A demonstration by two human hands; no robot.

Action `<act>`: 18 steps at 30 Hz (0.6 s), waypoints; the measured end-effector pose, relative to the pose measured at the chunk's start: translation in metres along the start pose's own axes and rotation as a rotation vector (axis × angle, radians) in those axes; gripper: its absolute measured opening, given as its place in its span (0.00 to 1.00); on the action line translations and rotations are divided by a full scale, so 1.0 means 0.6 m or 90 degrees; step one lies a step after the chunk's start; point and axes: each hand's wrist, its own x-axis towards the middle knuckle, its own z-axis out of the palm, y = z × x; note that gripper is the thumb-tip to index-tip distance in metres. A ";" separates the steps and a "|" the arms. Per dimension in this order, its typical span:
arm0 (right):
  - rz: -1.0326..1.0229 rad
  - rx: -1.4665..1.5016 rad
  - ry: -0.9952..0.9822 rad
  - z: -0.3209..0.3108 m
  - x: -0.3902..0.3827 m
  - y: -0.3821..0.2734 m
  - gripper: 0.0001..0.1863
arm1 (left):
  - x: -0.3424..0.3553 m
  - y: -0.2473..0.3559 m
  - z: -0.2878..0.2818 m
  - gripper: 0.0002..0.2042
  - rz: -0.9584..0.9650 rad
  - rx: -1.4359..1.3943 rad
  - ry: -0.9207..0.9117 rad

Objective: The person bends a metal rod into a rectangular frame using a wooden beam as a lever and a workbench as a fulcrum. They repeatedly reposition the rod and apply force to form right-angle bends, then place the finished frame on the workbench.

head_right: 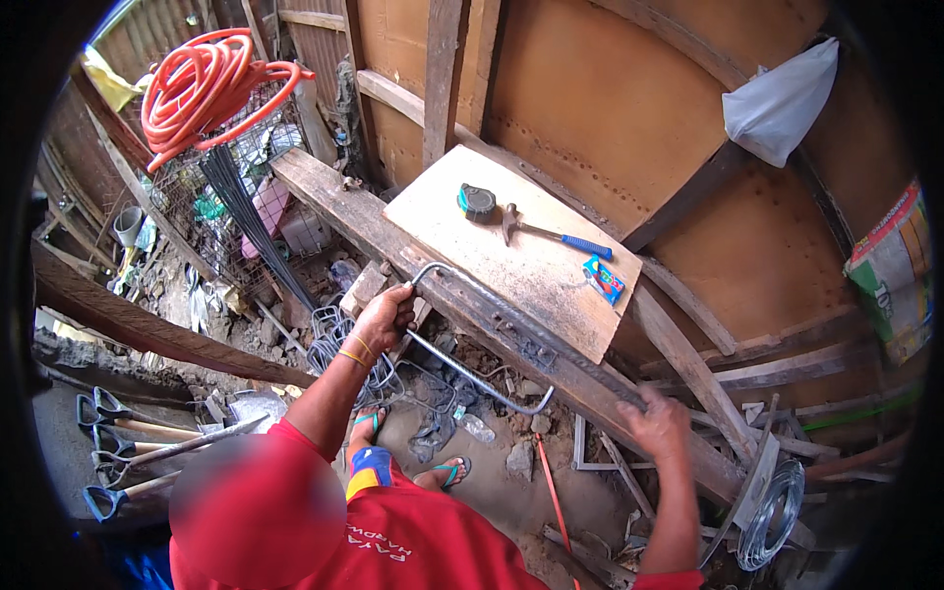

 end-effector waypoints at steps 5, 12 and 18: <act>0.018 -0.046 0.029 -0.033 0.032 0.114 0.22 | 0.067 -0.003 -0.032 0.10 0.018 -0.028 0.133; 0.194 -0.080 -0.001 0.063 -0.020 0.330 0.30 | 0.103 -0.039 -0.053 0.12 -0.017 0.019 0.159; 0.274 -0.023 -0.048 0.094 -0.054 0.395 0.31 | 0.114 -0.042 -0.065 0.12 -0.055 0.028 0.129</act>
